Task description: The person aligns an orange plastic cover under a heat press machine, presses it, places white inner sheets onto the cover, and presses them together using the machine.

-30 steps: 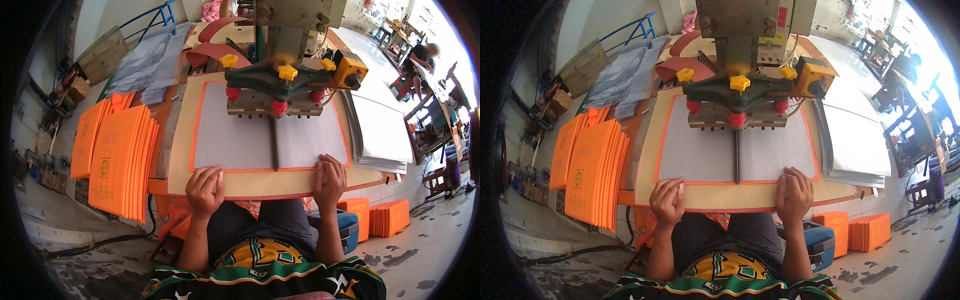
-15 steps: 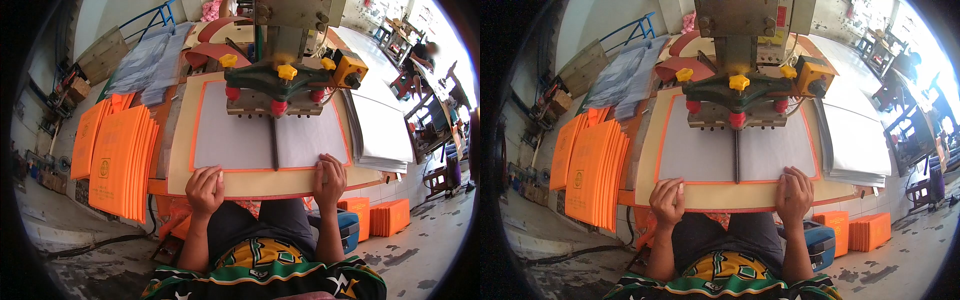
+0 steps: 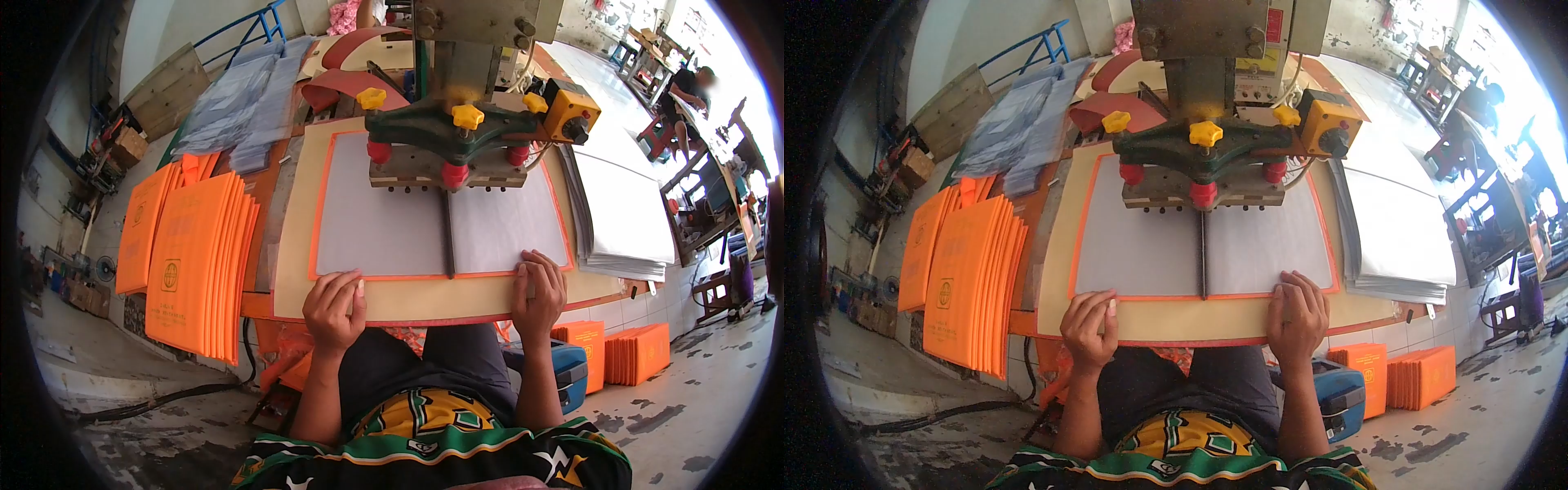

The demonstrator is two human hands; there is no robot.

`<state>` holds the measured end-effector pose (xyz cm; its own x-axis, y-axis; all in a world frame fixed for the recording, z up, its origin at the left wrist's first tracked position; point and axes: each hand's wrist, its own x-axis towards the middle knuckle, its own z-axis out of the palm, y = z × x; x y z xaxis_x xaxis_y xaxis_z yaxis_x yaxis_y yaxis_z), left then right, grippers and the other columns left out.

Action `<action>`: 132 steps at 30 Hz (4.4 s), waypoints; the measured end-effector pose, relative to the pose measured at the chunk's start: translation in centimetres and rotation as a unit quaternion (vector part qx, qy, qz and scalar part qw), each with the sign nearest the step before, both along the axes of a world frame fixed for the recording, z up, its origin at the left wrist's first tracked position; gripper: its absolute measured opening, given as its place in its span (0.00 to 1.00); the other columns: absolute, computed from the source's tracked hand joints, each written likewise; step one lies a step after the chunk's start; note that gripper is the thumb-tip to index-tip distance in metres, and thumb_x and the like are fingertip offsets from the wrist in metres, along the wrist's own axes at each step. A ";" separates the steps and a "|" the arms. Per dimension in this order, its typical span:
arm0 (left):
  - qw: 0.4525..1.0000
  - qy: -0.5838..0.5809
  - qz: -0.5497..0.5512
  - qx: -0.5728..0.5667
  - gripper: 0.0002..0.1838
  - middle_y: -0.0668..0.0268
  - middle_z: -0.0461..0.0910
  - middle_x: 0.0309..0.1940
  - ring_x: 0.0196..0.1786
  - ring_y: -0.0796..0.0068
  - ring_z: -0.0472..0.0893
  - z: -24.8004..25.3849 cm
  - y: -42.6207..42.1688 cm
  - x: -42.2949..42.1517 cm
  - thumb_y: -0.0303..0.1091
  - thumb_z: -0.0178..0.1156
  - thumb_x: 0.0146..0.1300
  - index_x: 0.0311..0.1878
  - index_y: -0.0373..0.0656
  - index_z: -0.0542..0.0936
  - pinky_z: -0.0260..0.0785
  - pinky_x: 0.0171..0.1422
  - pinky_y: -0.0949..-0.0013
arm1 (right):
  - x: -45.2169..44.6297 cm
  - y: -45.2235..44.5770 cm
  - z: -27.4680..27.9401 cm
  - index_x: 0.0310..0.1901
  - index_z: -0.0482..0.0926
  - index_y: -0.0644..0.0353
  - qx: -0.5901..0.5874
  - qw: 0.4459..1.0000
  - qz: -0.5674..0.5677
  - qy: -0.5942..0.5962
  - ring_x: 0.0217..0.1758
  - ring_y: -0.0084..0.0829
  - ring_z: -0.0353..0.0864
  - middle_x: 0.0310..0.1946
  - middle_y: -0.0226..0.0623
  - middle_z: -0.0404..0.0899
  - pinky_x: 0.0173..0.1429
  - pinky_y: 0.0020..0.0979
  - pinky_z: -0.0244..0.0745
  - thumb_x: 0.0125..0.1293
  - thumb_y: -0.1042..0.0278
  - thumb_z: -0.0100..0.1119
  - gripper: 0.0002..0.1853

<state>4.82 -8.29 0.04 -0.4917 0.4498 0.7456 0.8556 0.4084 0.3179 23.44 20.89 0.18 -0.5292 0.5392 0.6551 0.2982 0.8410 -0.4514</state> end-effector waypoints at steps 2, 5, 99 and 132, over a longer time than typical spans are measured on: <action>1.000 -0.003 0.002 0.000 0.06 0.60 0.94 0.48 0.50 0.56 0.92 0.0 0.0 0.0 0.28 0.67 0.73 0.41 0.35 0.90 0.85 0.55 0.57 | 0.0 0.0 0.0 0.44 0.90 0.63 0.000 1.000 0.000 -0.001 0.67 0.46 0.91 0.54 0.43 0.95 0.74 0.50 0.77 0.75 0.70 0.65 0.07; 1.000 -0.006 0.003 0.004 0.06 0.60 0.94 0.48 0.50 0.55 0.92 0.0 0.1 0.1 0.28 0.67 0.72 0.41 0.35 0.90 0.85 0.55 0.57 | 0.0 0.0 0.0 0.44 0.90 0.63 0.001 1.000 -0.001 -0.001 0.67 0.47 0.91 0.54 0.43 0.95 0.73 0.50 0.78 0.75 0.70 0.66 0.07; 1.000 -0.009 -0.008 -0.012 0.05 0.62 0.93 0.50 0.50 0.57 0.89 -0.1 -0.3 0.1 0.27 0.68 0.72 0.42 0.35 0.89 0.83 0.56 0.55 | 0.7 0.6 -0.3 0.46 0.87 0.61 0.009 0.999 0.043 -0.012 0.68 0.49 0.88 0.56 0.45 0.92 0.75 0.50 0.76 0.77 0.67 0.66 0.07; 1.000 -0.008 -0.003 -0.025 0.08 0.58 0.93 0.47 0.49 0.54 0.89 -0.2 -0.4 0.2 0.26 0.66 0.73 0.45 0.32 0.91 0.82 0.54 0.55 | 0.2 0.4 -0.1 0.46 0.86 0.63 0.024 0.999 0.033 -0.009 0.66 0.49 0.89 0.55 0.44 0.92 0.72 0.50 0.78 0.74 0.71 0.65 0.06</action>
